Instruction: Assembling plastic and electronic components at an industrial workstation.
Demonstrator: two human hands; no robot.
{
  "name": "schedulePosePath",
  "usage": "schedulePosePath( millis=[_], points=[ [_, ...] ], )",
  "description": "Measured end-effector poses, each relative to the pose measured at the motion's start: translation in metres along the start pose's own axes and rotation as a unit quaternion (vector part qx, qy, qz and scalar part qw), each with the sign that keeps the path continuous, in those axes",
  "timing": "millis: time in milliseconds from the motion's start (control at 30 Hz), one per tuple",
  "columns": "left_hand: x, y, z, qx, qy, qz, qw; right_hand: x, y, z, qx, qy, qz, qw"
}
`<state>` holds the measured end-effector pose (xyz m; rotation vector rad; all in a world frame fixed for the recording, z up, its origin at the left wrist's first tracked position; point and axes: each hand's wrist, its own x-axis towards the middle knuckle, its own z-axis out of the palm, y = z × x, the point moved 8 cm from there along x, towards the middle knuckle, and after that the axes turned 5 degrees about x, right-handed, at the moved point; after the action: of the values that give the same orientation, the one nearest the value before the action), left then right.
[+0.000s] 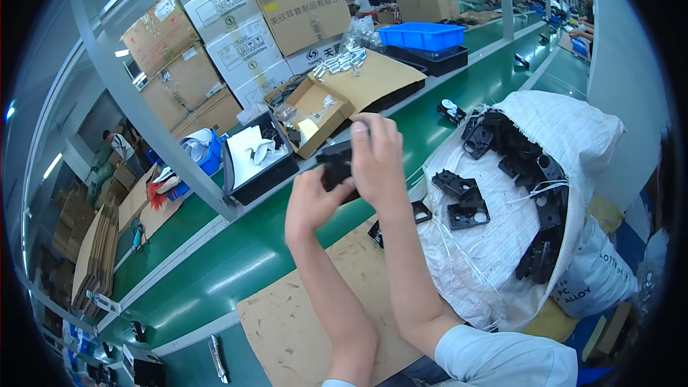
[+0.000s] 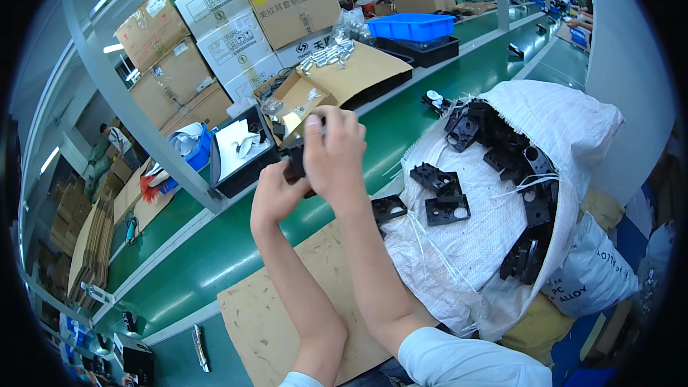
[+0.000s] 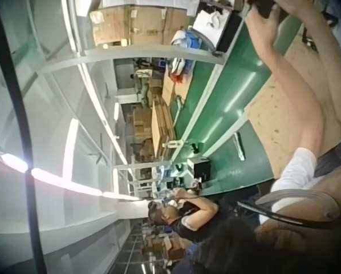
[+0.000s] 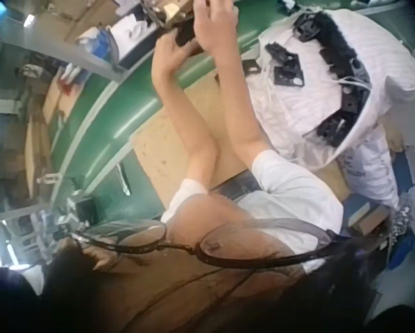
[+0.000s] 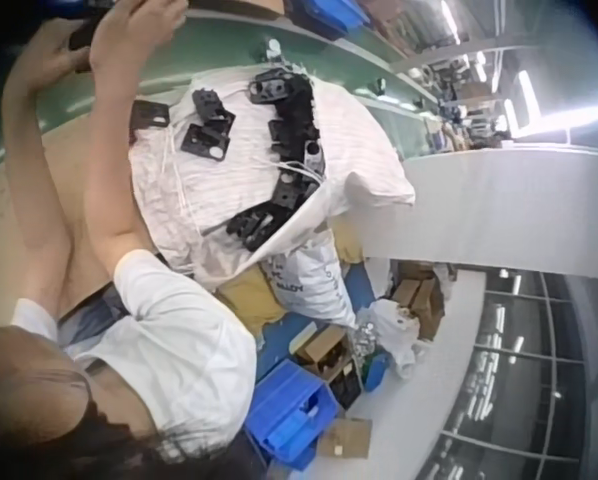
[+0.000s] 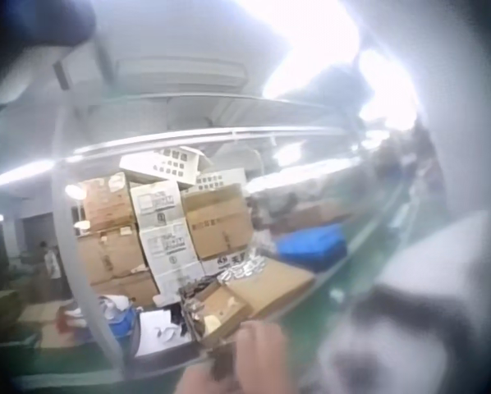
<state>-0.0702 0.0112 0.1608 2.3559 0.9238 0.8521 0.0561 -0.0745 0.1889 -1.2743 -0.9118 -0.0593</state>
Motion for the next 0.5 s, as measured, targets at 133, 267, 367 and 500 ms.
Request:
schedulePosePath(
  millis=[133,267,367,500],
  points=[
    [0.006,-0.116,0.026,-0.024,-0.002,-0.084,0.996,-0.015,-0.021,0.031,0.026,-0.119,-0.019,0.992],
    [-0.013,-0.255,0.052,0.066,-0.045,-0.175,0.981,-0.046,-0.069,0.062,0.13,-0.327,-0.027,0.936],
    [-0.029,-0.225,0.025,0.23,-0.075,-0.292,0.925,-0.082,-0.097,0.074,0.131,-0.45,-0.128,0.874],
    [0.005,-0.109,0.052,0.36,-0.107,-0.312,0.873,-0.109,-0.071,0.071,0.063,-0.557,-0.154,0.813]
  ],
)
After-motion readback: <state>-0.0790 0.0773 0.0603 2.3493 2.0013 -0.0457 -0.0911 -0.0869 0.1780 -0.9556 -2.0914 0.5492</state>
